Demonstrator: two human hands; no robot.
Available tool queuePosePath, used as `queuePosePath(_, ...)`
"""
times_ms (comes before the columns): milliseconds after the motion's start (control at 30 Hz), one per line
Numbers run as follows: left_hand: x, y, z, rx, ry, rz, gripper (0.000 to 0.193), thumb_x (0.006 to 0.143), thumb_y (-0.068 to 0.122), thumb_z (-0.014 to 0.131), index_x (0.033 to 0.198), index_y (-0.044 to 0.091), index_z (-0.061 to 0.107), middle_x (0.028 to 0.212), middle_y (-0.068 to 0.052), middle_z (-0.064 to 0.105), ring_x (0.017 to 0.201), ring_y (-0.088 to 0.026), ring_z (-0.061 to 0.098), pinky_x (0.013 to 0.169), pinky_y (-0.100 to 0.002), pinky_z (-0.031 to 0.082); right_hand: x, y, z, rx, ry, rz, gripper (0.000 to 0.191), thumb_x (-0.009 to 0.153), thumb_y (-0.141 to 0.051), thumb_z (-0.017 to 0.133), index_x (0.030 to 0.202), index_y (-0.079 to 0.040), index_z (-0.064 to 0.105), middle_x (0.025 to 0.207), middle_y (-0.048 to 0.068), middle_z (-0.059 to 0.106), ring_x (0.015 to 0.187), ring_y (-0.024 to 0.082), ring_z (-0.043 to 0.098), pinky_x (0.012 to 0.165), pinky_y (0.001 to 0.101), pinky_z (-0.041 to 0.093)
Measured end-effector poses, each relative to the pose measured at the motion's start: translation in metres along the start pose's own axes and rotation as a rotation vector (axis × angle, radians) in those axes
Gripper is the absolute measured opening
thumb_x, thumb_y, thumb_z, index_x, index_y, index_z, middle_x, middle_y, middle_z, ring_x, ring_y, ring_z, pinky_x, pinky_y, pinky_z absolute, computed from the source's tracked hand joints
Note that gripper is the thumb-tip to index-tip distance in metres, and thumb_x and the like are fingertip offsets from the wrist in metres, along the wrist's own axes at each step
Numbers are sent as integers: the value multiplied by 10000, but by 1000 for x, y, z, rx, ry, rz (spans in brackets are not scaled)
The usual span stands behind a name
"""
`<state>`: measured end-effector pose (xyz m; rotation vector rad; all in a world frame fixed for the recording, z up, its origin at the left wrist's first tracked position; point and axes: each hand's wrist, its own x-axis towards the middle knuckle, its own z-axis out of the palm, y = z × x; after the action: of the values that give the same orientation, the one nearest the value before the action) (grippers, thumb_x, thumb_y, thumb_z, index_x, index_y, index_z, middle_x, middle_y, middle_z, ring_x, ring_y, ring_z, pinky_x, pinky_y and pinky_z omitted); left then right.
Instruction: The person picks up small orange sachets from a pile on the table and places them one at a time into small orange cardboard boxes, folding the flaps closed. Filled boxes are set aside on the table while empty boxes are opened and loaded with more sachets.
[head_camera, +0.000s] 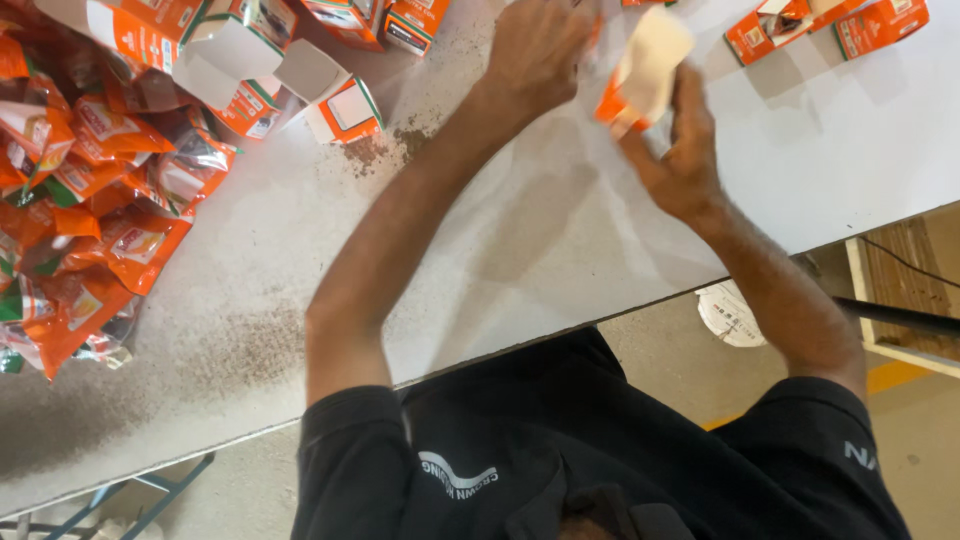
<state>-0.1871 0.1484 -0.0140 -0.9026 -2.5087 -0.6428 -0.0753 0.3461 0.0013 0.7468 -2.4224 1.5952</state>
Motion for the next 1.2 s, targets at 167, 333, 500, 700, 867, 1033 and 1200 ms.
queuePosePath(167, -75, -6, -48, 43, -60, 5, 428, 705, -7, 725, 1117, 6, 609, 1271, -291, 614, 828, -348, 675, 659, -438, 562, -14, 4, 20, -253, -126, 92, 575, 830, -167, 946, 1296, -12, 647, 1207, 141, 702, 1144, 300, 672, 996, 407, 530)
queuePosePath(333, -144, 7, -104, -429, 12, -244, 533, 780, -77, 735, 1274, -13, 544, 1209, -209, 638, 1083, -393, 704, 808, -439, 602, -5, 14, 49, -203, -195, -40, 580, 762, -156, 969, 1251, -20, 689, 1186, 147, 732, 1132, 320, 659, 999, 436, 509)
queuePosePath(500, -174, 28, -107, -340, 347, 319, 477, 897, -51, 806, 1266, 3, 509, 1292, -241, 574, 1147, -432, 660, 910, -492, 629, 10, 0, 84, -133, -261, -130, 556, 787, -68, 916, 1287, -23, 676, 1182, 133, 735, 1110, 301, 686, 1022, 425, 496)
queuePosePath(700, -185, 23, -94, 126, 249, 221, 381, 955, 45, 795, 1318, 67, 684, 1311, -118, 648, 1319, -301, 562, 1112, -539, 480, 9, -4, 99, -156, -299, -118, 519, 717, -81, 937, 1113, 1, 611, 1079, 158, 679, 1056, 348, 646, 962, 450, 501)
queuePosePath(867, -187, 31, -95, 92, 96, 15, 421, 906, 248, 794, 1287, 82, 728, 1337, -125, 547, 1391, -367, 405, 1200, -642, 223, 8, -7, 99, -146, -303, -120, 586, 728, -123, 920, 1223, 12, 637, 1138, 155, 687, 1087, 351, 638, 970, 460, 489)
queuePosePath(1033, -168, 43, -85, 40, 191, -258, 189, 897, 147, 789, 1056, 149, 685, 1395, -140, 359, 1300, -452, 477, 1066, -572, 410, 11, -16, 99, -156, -320, -164, 605, 795, -230, 925, 1275, -21, 621, 1200, 130, 691, 1142, 329, 650, 1031, 458, 458)
queuePosePath(1200, -165, 37, -76, -606, 201, -614, 430, 923, 38, 678, 1273, -48, 443, 1203, -156, 567, 758, -215, 613, 616, -310, 502, 6, -16, 99, -133, -271, -114, 715, 799, -206, 912, 1367, 23, 544, 1294, 174, 635, 1161, 383, 628, 997, 462, 504)
